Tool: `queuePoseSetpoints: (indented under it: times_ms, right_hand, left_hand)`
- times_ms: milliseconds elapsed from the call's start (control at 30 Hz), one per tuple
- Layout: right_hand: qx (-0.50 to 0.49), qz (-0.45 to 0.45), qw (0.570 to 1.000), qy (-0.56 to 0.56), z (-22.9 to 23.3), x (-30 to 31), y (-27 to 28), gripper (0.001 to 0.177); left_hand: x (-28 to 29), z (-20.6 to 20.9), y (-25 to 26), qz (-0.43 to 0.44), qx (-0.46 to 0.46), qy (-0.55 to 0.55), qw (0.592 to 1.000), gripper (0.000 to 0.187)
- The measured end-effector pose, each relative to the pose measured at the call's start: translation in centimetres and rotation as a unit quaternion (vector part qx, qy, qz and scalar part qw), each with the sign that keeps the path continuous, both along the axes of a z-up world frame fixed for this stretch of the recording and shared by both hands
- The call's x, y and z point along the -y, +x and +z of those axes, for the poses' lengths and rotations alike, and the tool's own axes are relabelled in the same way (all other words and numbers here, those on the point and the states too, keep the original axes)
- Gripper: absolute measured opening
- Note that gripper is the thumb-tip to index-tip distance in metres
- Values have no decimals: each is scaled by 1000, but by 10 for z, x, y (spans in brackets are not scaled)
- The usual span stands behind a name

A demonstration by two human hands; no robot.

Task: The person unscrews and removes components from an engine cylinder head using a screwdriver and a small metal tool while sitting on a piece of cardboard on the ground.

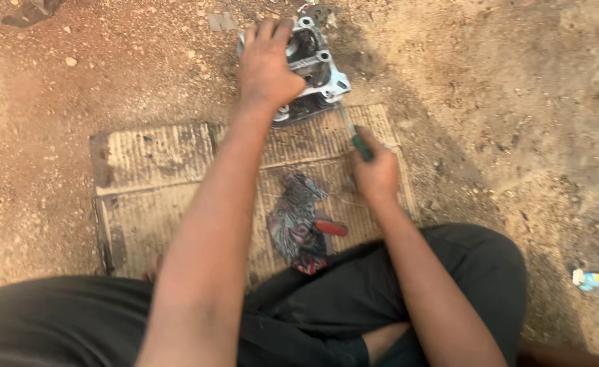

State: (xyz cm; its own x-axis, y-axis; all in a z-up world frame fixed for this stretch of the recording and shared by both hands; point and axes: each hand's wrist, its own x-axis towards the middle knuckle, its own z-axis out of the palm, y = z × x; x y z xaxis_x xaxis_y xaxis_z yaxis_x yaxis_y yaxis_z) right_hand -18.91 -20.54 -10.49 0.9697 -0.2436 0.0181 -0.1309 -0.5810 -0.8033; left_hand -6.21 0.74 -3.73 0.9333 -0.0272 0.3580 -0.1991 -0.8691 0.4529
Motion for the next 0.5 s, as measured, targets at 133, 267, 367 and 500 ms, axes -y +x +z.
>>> queuePoseSetpoints:
  times_ms: [133, 267, 367, 500]
  right_hand:
    - [28, -12, 987, 159, -16, 18, 26, 45]
    - [83, -17, 993, 87, -22, 25, 40, 43]
    - [41, -56, 994, 88, -19, 15, 54, 43]
    - [-9, -122, 976, 179, -13, 2, 66, 45]
  left_hand:
    - [-9, -9, 3, -43, 87, -6, 995, 85]
    - [-15, -8, 15, -54, 91, 12, 994, 95]
    - [-15, -5, 15, -45, 42, -25, 998, 112]
    - [-14, -3, 17, -44, 42, -104, 993, 138]
